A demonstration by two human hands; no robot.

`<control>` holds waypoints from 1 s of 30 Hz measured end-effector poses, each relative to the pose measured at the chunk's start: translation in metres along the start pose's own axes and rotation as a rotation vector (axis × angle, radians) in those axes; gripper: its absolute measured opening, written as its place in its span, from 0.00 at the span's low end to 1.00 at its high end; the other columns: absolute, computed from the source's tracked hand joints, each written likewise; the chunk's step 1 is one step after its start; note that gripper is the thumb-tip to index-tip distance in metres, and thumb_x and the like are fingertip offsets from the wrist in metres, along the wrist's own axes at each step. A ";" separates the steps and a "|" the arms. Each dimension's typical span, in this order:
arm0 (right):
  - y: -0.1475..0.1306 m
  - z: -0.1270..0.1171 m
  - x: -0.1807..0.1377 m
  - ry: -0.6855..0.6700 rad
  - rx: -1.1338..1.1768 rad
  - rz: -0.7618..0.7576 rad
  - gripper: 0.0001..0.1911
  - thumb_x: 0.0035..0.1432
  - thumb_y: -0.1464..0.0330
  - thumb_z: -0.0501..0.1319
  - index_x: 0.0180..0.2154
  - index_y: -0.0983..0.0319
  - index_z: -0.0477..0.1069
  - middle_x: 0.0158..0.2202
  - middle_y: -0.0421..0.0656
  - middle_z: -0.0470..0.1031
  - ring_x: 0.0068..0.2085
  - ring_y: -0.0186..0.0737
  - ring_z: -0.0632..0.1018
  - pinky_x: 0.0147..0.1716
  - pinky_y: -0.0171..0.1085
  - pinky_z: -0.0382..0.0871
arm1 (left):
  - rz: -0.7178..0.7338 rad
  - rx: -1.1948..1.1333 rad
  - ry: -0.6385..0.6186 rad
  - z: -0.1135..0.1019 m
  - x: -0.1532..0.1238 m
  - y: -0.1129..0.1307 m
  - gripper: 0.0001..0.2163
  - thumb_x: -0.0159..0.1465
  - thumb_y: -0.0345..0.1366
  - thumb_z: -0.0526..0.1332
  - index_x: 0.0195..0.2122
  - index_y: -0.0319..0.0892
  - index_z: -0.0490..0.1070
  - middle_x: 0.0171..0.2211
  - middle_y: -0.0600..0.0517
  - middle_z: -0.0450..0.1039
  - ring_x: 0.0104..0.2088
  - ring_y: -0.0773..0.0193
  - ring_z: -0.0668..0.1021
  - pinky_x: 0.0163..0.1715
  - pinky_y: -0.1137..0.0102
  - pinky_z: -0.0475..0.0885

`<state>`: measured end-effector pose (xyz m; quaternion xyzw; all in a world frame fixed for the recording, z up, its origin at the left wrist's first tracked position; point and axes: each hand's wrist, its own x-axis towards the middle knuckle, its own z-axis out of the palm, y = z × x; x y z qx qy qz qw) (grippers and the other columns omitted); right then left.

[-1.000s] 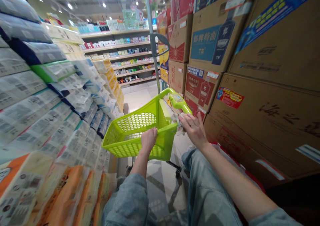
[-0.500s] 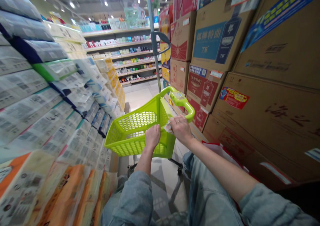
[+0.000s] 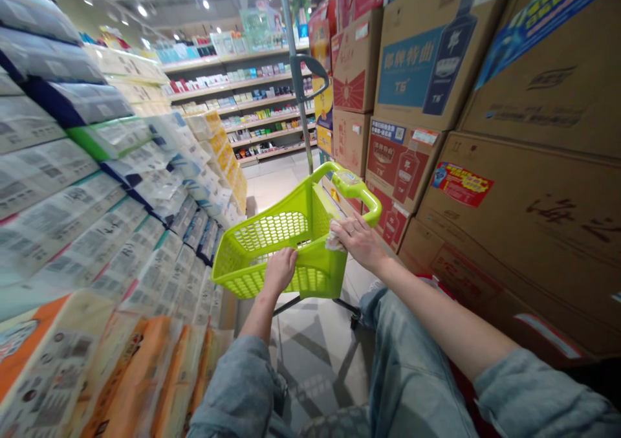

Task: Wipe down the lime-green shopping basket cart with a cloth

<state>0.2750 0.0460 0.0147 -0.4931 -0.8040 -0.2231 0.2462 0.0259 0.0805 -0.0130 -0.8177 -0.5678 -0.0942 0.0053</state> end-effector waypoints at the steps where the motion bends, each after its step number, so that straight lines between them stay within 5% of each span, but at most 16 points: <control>1: 0.000 0.001 0.000 0.002 0.001 0.021 0.17 0.64 0.71 0.49 0.53 0.61 0.65 0.52 0.48 0.69 0.54 0.44 0.66 0.62 0.50 0.49 | -0.009 0.014 -0.002 0.000 0.000 0.000 0.16 0.69 0.41 0.41 0.37 0.43 0.67 0.37 0.49 0.73 0.41 0.61 0.73 0.39 0.69 0.62; 7: -0.017 0.018 0.008 0.016 -0.019 0.019 0.17 0.63 0.72 0.49 0.53 0.65 0.65 0.52 0.51 0.68 0.55 0.46 0.65 0.60 0.49 0.51 | -0.051 0.037 -0.027 -0.001 0.004 0.010 0.17 0.69 0.41 0.41 0.37 0.43 0.67 0.38 0.48 0.73 0.40 0.60 0.73 0.38 0.68 0.61; 16: -0.073 0.062 0.028 -0.051 -0.023 -0.133 0.13 0.64 0.74 0.48 0.44 0.68 0.69 0.37 0.49 0.74 0.41 0.43 0.72 0.53 0.45 0.60 | -0.041 -0.010 0.008 0.009 -0.002 0.031 0.15 0.69 0.39 0.42 0.39 0.43 0.66 0.39 0.49 0.73 0.42 0.61 0.73 0.40 0.67 0.62; 21: -0.051 0.044 0.020 -0.073 -0.064 -0.167 0.14 0.64 0.73 0.47 0.44 0.65 0.69 0.35 0.46 0.73 0.40 0.43 0.71 0.56 0.48 0.55 | -0.036 -0.016 0.021 0.007 -0.006 0.034 0.17 0.70 0.42 0.40 0.37 0.44 0.65 0.38 0.50 0.73 0.42 0.61 0.73 0.39 0.67 0.61; 30: -0.007 0.000 0.002 -0.027 -0.126 0.009 0.16 0.63 0.74 0.48 0.50 0.63 0.67 0.42 0.48 0.73 0.47 0.47 0.68 0.57 0.53 0.50 | -0.065 0.013 0.017 0.007 -0.010 0.049 0.16 0.69 0.41 0.40 0.39 0.44 0.66 0.40 0.48 0.73 0.42 0.58 0.73 0.38 0.66 0.62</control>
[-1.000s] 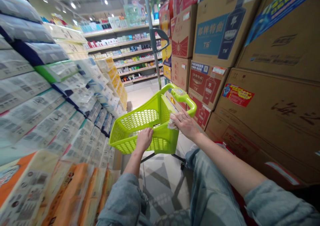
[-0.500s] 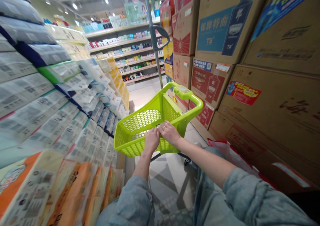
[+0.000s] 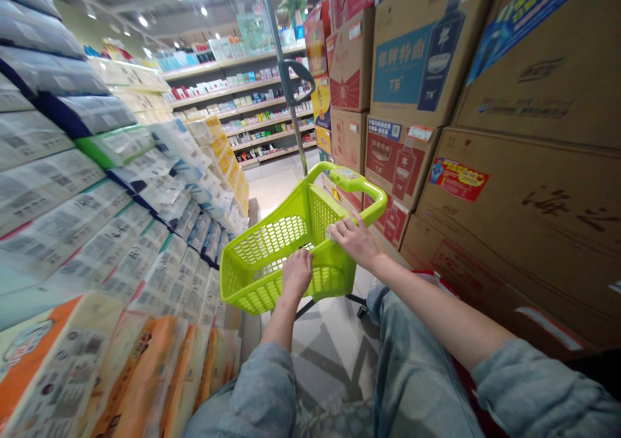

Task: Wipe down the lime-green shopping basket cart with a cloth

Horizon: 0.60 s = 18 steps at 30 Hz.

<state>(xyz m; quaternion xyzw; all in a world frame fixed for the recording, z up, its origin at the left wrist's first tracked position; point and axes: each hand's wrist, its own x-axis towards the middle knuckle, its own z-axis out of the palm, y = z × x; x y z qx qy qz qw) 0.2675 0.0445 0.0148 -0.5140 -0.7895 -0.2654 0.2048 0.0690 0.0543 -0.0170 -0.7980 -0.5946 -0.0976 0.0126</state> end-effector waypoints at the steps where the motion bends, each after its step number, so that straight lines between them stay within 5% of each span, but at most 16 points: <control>1: 0.004 -0.002 -0.001 0.005 0.006 0.009 0.17 0.63 0.74 0.49 0.51 0.62 0.67 0.44 0.49 0.73 0.47 0.47 0.68 0.56 0.52 0.52 | -0.004 0.007 0.003 0.000 -0.001 0.001 0.16 0.69 0.41 0.40 0.40 0.43 0.66 0.40 0.48 0.73 0.42 0.58 0.73 0.38 0.65 0.62; 10: 0.016 0.016 -0.025 0.223 0.233 0.084 0.20 0.65 0.72 0.48 0.57 0.58 0.64 0.55 0.43 0.70 0.55 0.42 0.66 0.52 0.44 0.63 | -0.031 0.047 0.026 0.000 -0.010 0.005 0.16 0.69 0.41 0.40 0.40 0.43 0.66 0.39 0.47 0.73 0.41 0.58 0.74 0.37 0.66 0.63; 14: -0.006 0.029 -0.030 0.253 0.251 0.167 0.20 0.65 0.71 0.50 0.56 0.56 0.65 0.54 0.43 0.71 0.54 0.43 0.68 0.52 0.44 0.65 | -0.028 0.044 0.025 -0.001 -0.012 0.006 0.16 0.69 0.40 0.40 0.39 0.43 0.66 0.38 0.47 0.74 0.41 0.58 0.74 0.37 0.65 0.63; 18: -0.044 0.043 -0.025 0.217 0.318 0.061 0.21 0.63 0.74 0.51 0.56 0.58 0.65 0.54 0.44 0.71 0.54 0.41 0.69 0.52 0.42 0.66 | -0.009 0.021 0.013 -0.002 -0.013 0.006 0.16 0.69 0.40 0.41 0.40 0.43 0.67 0.38 0.47 0.74 0.41 0.58 0.74 0.39 0.66 0.64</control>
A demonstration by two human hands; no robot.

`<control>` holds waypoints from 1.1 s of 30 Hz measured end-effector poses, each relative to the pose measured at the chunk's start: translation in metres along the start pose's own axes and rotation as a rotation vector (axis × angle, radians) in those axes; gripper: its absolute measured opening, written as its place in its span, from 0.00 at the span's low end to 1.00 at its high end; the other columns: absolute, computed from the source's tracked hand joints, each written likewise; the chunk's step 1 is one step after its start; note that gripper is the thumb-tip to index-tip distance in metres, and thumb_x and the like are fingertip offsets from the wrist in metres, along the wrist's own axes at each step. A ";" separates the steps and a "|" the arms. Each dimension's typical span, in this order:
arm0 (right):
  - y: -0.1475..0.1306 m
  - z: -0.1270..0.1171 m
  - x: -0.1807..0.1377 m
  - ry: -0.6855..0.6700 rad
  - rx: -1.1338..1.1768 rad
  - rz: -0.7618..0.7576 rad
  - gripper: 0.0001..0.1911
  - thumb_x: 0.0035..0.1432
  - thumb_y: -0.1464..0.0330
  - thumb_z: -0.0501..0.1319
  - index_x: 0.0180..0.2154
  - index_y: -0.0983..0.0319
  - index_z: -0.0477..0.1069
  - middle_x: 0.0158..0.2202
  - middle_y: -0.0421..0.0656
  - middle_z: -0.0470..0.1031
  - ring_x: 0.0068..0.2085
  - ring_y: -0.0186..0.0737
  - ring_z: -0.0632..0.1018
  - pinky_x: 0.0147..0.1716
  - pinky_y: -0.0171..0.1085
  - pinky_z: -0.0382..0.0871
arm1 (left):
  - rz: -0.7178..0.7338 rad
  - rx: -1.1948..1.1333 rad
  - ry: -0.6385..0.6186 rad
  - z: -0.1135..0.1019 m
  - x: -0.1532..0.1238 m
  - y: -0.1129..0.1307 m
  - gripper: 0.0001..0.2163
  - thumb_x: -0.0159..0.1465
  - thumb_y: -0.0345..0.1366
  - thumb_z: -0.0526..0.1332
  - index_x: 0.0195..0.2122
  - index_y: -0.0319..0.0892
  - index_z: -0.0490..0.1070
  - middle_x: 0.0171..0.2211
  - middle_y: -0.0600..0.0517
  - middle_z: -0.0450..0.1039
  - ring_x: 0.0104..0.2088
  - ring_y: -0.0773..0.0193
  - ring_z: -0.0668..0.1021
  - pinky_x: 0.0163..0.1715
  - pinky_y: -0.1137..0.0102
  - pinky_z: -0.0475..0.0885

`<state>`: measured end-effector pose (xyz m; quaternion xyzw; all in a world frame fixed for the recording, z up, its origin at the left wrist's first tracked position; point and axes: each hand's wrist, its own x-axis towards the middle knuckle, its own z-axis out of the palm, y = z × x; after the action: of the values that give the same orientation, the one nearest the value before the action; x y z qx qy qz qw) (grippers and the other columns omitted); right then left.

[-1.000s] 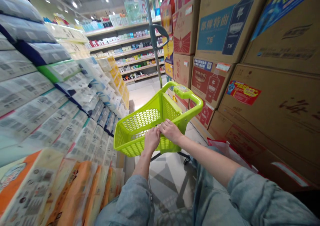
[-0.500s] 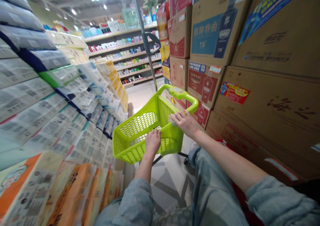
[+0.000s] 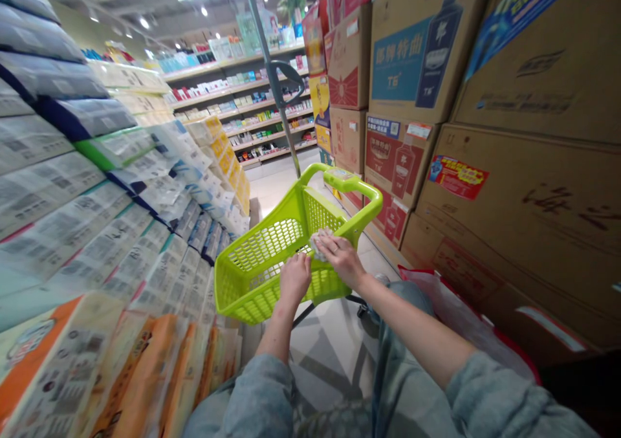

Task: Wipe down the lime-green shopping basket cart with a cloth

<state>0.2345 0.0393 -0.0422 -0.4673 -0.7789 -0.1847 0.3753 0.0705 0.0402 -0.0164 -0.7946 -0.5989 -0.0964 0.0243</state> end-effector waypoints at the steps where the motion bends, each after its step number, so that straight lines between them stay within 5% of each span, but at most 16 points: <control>1: -0.009 0.006 0.000 -0.002 0.022 -0.019 0.20 0.63 0.74 0.51 0.56 0.59 0.65 0.54 0.44 0.71 0.55 0.42 0.68 0.52 0.42 0.66 | 0.017 -0.011 -0.004 0.000 0.000 -0.001 0.15 0.69 0.39 0.42 0.41 0.42 0.67 0.39 0.46 0.74 0.41 0.58 0.74 0.40 0.66 0.65; 7: -0.031 0.011 -0.006 0.083 0.174 0.082 0.19 0.62 0.73 0.54 0.54 0.57 0.68 0.51 0.43 0.73 0.51 0.40 0.71 0.52 0.40 0.67 | 0.092 -0.095 -0.043 -0.003 0.000 -0.007 0.16 0.69 0.38 0.42 0.46 0.41 0.66 0.42 0.45 0.74 0.44 0.60 0.74 0.44 0.68 0.65; 15: 0.016 -0.035 -0.018 0.307 0.146 0.496 0.13 0.59 0.73 0.53 0.42 0.59 0.74 0.44 0.48 0.68 0.48 0.46 0.68 0.50 0.48 0.66 | 0.055 -0.075 -0.170 -0.015 0.013 -0.006 0.24 0.65 0.55 0.41 0.33 0.44 0.68 0.33 0.49 0.75 0.35 0.59 0.76 0.32 0.69 0.63; 25: 0.002 0.032 -0.081 0.053 0.253 0.519 0.13 0.50 0.76 0.53 0.38 0.59 0.67 0.43 0.47 0.64 0.47 0.45 0.68 0.46 0.44 0.70 | 0.164 -0.035 -0.115 -0.004 0.019 -0.009 0.20 0.66 0.51 0.43 0.33 0.45 0.68 0.33 0.51 0.75 0.35 0.62 0.76 0.31 0.72 0.60; 28: 0.002 0.036 -0.080 0.099 0.317 0.606 0.11 0.51 0.76 0.52 0.37 0.60 0.66 0.42 0.48 0.64 0.47 0.45 0.68 0.47 0.45 0.69 | 0.175 -0.050 -0.114 -0.004 0.018 -0.009 0.20 0.67 0.51 0.43 0.34 0.45 0.68 0.33 0.51 0.75 0.36 0.62 0.76 0.32 0.72 0.60; 33: 0.015 0.013 -0.036 0.328 0.383 0.681 0.09 0.55 0.72 0.52 0.38 0.60 0.66 0.42 0.48 0.64 0.47 0.46 0.69 0.50 0.47 0.65 | 0.171 -0.054 -0.122 -0.005 0.019 -0.009 0.22 0.67 0.52 0.40 0.33 0.45 0.67 0.33 0.51 0.75 0.36 0.62 0.76 0.32 0.71 0.60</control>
<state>0.2519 0.0337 -0.0785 -0.5840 -0.5302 0.0261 0.6141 0.0667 0.0600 -0.0092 -0.8475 -0.5266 -0.0613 -0.0256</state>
